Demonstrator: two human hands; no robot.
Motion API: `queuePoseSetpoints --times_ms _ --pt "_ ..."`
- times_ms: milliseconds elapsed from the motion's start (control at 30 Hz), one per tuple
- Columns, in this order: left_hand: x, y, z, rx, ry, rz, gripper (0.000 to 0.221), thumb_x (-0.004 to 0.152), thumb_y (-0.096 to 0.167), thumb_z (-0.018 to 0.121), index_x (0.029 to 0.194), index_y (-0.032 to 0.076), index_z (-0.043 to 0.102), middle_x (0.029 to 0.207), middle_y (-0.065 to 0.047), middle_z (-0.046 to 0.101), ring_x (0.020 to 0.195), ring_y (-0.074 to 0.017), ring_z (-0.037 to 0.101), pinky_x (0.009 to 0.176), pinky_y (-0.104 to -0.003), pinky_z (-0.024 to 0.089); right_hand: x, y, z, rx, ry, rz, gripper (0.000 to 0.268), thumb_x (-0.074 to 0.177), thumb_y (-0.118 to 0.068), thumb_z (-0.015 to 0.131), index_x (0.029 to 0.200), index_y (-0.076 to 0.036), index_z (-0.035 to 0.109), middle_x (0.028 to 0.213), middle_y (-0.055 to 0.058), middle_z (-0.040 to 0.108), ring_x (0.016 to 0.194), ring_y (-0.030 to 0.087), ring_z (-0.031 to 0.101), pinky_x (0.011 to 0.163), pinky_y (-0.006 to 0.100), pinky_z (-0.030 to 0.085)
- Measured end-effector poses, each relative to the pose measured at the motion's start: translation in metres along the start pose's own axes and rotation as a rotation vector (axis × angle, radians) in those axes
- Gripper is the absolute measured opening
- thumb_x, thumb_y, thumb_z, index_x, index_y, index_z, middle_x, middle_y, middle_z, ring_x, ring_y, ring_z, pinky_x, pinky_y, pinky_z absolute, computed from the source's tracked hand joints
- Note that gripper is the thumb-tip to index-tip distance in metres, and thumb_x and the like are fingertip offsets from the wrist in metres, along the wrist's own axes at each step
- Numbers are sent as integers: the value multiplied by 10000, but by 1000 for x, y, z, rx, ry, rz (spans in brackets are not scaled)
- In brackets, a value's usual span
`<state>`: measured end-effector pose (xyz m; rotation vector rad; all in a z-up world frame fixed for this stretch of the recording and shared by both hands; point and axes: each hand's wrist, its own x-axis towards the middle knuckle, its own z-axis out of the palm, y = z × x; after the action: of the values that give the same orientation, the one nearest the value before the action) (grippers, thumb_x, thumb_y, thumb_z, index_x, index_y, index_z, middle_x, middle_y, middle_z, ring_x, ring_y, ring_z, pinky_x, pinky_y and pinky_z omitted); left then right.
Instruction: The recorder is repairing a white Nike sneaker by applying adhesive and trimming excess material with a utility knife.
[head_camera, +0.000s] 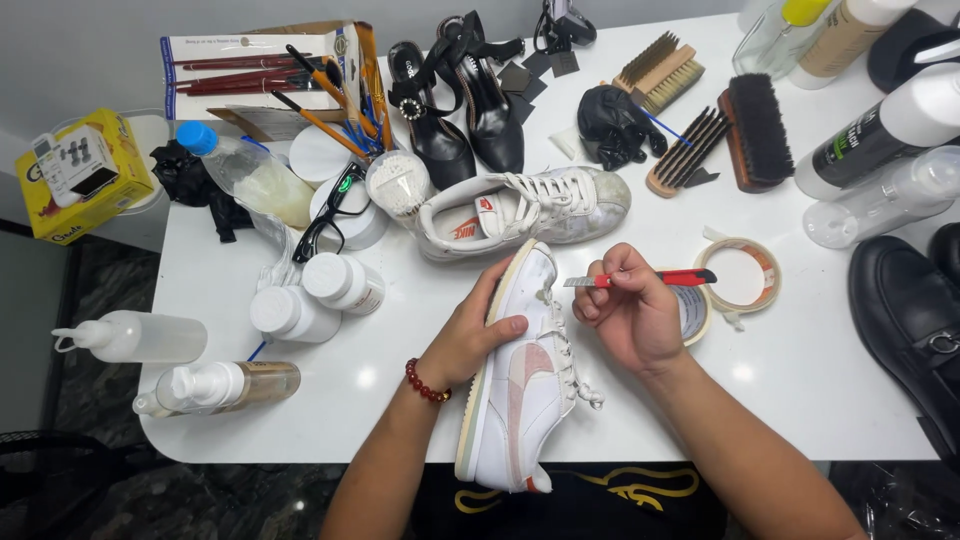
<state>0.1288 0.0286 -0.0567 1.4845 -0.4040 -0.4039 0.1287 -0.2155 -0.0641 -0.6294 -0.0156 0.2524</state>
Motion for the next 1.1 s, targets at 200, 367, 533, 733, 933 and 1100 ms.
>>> queuePoseSetpoints --times_ms 200,367,533,733,933,1100 --pt "0 -3 -9 70 -46 73 829 988 510 529 1611 30 271 1588 -182 447 1481 -257 429 1218 -364 322 1 -8 -4 10 -103 -58 83 913 -120 605 901 -106 524 721 42 518 708 199 506 701 347 399" --pt "-3 3 -8 92 -41 62 801 963 470 537 1593 37 297 1565 -186 463 1448 -262 452 1192 -368 338 1 -14 -5 -6 -120 -68 63 906 -113 621 914 -108 558 729 39 530 703 189 507 698 343 396" --pt "1 6 -9 108 -42 85 791 954 456 558 1584 45 314 1554 -188 474 1436 -261 461 1186 -365 348 6 -21 -6 -7 -139 -104 60 901 -107 631 931 -109 578 736 37 538 707 191 511 704 346 404" --pt "3 0 -8 58 -75 37 808 939 469 570 1581 48 317 1548 -184 471 1433 -257 460 1181 -365 348 6 -18 -7 16 -111 -100 72 898 -111 629 922 -107 561 731 38 539 696 194 510 676 344 396" --pt "3 4 -4 53 -58 -34 825 911 471 580 1573 51 322 1534 -185 487 1428 -266 463 1172 -372 348 5 -13 -11 3 -81 -84 79 894 -108 630 911 -101 553 712 42 547 668 195 521 643 342 395" --pt "3 2 -6 83 -31 -1 833 915 502 565 1572 48 328 1524 -199 505 1423 -282 480 1169 -380 360 8 -16 -13 -16 -126 -85 82 918 -96 642 923 -88 560 744 48 573 690 196 541 638 336 411"
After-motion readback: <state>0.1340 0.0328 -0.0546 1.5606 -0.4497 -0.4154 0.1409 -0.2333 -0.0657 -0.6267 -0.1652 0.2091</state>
